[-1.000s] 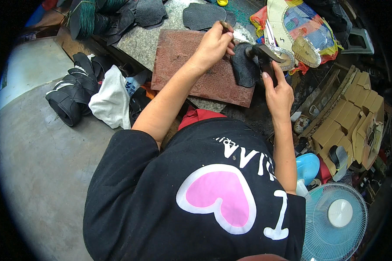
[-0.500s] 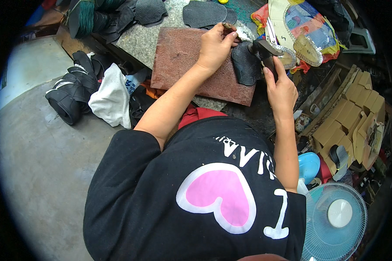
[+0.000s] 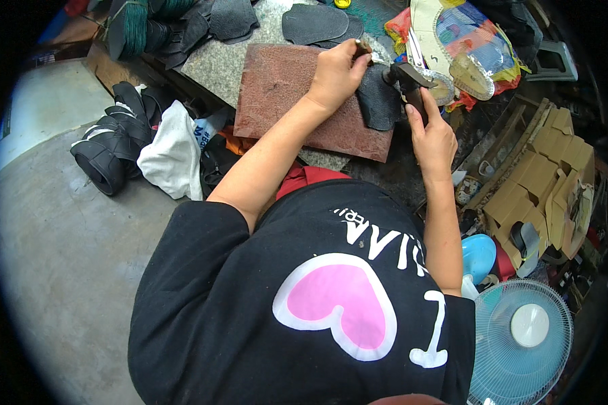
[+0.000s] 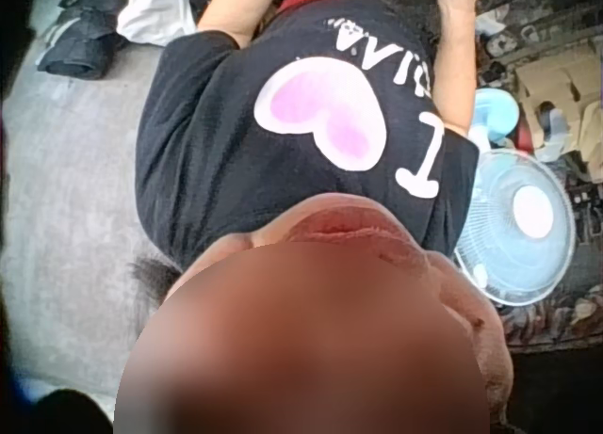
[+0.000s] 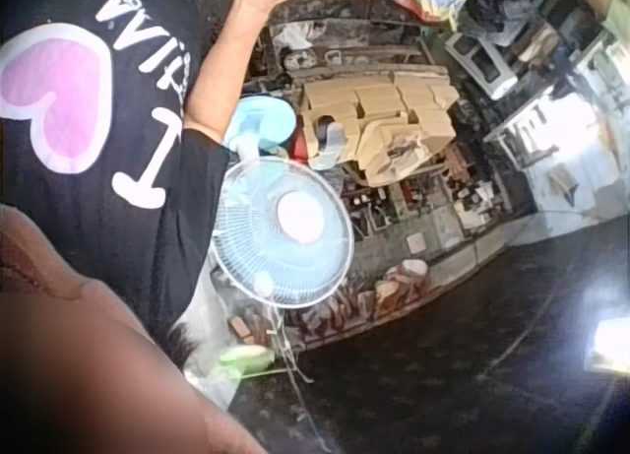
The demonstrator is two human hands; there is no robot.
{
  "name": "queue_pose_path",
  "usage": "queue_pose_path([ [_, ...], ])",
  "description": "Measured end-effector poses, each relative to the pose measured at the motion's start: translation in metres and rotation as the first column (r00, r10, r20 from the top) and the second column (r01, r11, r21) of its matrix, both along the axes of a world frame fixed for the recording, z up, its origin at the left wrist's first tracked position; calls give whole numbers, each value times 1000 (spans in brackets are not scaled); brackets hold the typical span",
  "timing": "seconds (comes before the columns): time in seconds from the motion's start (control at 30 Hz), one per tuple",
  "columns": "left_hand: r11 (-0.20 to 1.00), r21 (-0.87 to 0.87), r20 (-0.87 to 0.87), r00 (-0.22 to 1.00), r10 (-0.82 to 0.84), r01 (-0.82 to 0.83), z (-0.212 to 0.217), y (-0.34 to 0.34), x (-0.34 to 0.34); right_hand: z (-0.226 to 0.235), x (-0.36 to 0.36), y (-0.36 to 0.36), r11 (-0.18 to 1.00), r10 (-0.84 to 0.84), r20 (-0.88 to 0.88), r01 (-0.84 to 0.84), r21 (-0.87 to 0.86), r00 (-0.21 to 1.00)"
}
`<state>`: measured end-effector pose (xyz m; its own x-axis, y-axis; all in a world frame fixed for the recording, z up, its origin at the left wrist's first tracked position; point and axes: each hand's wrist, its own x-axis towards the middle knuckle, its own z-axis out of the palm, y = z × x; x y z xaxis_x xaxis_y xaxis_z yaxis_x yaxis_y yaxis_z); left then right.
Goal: The person repeatedly uses a hammer to tap a small metal tool against a black shoe sole placed on a wooden block. They adjust the sole and tool between taps, working on the same piece throughout the clip.
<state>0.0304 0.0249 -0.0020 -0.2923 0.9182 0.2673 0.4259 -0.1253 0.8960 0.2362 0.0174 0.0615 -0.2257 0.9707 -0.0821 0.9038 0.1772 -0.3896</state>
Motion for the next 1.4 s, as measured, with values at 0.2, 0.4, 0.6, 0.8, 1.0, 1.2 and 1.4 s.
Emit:
queue_pose_path([
  [0.2,971,209,-327,944,-39,113,9,3,3,52,6,6,982,67,-700,78,173,712],
  [0.4,955,255,-424,905,-32,153,12,5,10,50,-15,-2,977,57,-333,17,214,941],
  [0.6,960,245,-409,912,-23,134,9,5,8,67,2,-2,958,123,-603,64,278,788],
  [0.8,950,273,-410,912,-27,151,6,5,9,47,-8,-7,981,113,-264,-65,183,958],
  [1.0,974,223,-304,952,40,31,-2,3,7,-3,8,-20,995,44,-93,-35,95,995],
  [1.2,996,-30,732,677,76,-80,-7,1,12,-13,8,-27,999,23,-93,-20,36,995],
  [1.4,989,-13,783,614,102,-146,-6,-6,23,-13,10,-24,999,37,-93,-36,19,995],
])
